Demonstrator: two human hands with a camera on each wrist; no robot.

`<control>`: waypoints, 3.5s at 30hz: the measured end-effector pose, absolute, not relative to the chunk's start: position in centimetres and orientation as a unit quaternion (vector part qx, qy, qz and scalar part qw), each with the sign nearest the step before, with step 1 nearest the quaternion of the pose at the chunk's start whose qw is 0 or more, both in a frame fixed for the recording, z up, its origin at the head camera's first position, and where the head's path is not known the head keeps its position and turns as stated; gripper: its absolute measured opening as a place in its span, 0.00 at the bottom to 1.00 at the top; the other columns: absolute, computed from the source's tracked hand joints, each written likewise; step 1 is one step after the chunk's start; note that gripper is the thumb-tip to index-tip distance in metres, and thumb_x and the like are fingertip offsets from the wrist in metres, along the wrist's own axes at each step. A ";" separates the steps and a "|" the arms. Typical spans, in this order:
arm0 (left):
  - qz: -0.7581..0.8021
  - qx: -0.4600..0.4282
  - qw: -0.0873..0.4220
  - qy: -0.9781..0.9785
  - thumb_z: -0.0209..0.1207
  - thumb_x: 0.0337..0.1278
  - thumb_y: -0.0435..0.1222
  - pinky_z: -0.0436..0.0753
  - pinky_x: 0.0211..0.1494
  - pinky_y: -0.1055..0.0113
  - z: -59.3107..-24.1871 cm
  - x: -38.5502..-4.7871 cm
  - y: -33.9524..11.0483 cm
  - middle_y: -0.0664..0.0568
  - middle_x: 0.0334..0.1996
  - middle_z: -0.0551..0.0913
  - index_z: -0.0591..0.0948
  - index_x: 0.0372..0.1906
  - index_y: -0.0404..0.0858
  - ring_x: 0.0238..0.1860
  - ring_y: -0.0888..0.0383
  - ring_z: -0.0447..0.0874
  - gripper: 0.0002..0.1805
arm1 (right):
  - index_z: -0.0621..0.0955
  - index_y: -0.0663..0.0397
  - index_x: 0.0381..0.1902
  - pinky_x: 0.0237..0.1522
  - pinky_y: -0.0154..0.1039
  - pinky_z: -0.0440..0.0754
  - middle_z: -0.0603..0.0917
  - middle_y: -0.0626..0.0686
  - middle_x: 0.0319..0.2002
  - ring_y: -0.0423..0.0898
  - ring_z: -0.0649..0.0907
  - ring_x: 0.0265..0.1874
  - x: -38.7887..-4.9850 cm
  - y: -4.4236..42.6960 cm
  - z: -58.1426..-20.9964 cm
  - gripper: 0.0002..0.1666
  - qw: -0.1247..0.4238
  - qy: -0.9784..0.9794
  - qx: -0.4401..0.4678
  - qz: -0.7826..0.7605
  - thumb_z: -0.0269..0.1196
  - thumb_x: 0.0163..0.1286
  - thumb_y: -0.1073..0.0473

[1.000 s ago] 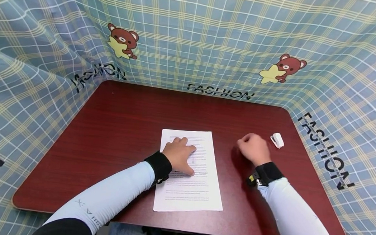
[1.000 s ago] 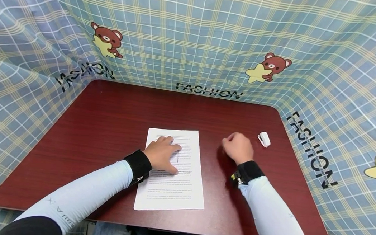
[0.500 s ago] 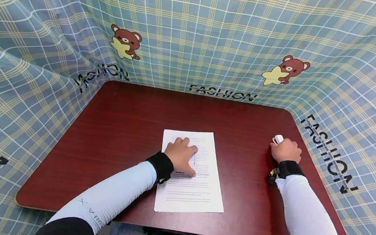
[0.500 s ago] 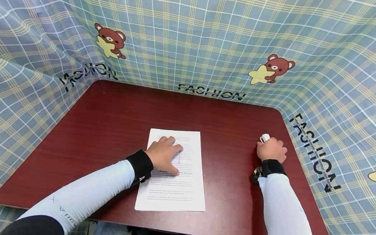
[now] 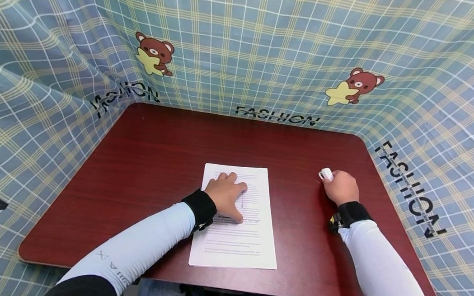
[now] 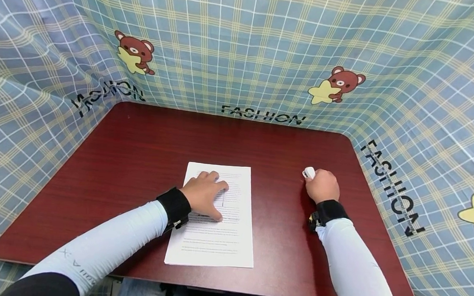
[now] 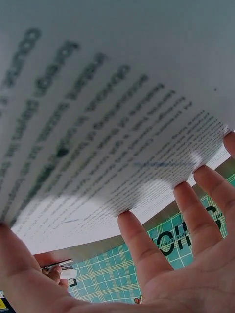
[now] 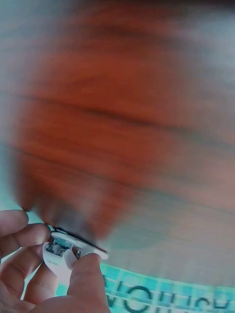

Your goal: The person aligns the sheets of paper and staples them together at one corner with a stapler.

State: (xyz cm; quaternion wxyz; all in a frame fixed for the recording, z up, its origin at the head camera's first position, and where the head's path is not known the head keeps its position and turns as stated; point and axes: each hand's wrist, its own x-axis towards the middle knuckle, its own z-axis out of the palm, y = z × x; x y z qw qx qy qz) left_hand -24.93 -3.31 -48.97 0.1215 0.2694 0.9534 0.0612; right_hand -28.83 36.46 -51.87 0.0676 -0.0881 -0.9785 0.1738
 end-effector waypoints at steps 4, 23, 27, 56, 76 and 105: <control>0.062 0.270 0.120 0.953 0.76 0.35 0.66 0.77 0.56 0.44 -48.9 -24.9 -3.4 0.46 0.66 0.71 0.75 0.71 0.55 0.63 0.44 0.68 0.51 | 0.84 0.66 0.47 0.38 0.56 0.79 0.87 0.66 0.38 0.60 0.81 0.31 -28.4 34.7 -51.9 0.19 0.064 -0.981 -0.056 0.173 0.63 0.71 0.53; 0.101 0.240 0.148 0.954 0.80 0.41 0.51 0.78 0.44 0.49 -48.4 -27.5 -2.8 0.49 0.57 0.74 0.84 0.56 0.56 0.52 0.48 0.69 0.31 | 0.86 0.58 0.40 0.34 0.49 0.78 0.85 0.56 0.30 0.51 0.79 0.27 -26.7 28.2 -51.2 0.11 0.026 -0.989 0.050 0.134 0.69 0.66 0.55; 0.103 0.234 0.144 0.956 0.80 0.41 0.49 0.79 0.45 0.48 -48.1 -28.3 -2.6 0.48 0.55 0.75 0.85 0.52 0.54 0.53 0.48 0.71 0.27 | 0.86 0.58 0.39 0.33 0.47 0.77 0.84 0.54 0.29 0.51 0.78 0.26 -26.1 27.6 -51.0 0.11 0.022 -0.989 0.054 0.133 0.70 0.66 0.55; 0.052 0.220 0.187 0.956 0.81 0.42 0.50 0.72 0.60 0.48 -47.0 -34.8 2.7 0.59 0.36 0.84 0.82 0.40 0.48 0.42 0.58 0.82 0.23 | 0.86 0.54 0.37 0.32 0.48 0.80 0.84 0.54 0.29 0.50 0.80 0.26 -25.7 27.0 -50.8 0.09 0.042 -0.991 0.049 0.114 0.70 0.65 0.55; 0.140 0.203 0.234 0.941 0.80 0.46 0.47 0.81 0.61 0.55 -48.6 -34.5 1.7 0.46 0.65 0.81 0.52 0.80 0.34 0.60 0.52 0.83 0.64 | 0.88 0.53 0.42 0.38 0.48 0.80 0.85 0.53 0.35 0.50 0.80 0.31 -26.0 26.2 -50.7 0.11 0.012 -0.987 0.068 0.142 0.71 0.65 0.55; 0.251 0.256 0.167 0.919 0.83 0.39 0.45 0.77 0.60 0.56 -51.2 -34.7 -0.1 0.49 0.52 0.83 0.67 0.58 0.50 0.51 0.53 0.80 0.42 | 0.89 0.53 0.41 0.39 0.43 0.79 0.85 0.50 0.35 0.46 0.79 0.31 -27.0 23.7 -51.2 0.10 0.038 -0.973 0.158 0.161 0.72 0.61 0.59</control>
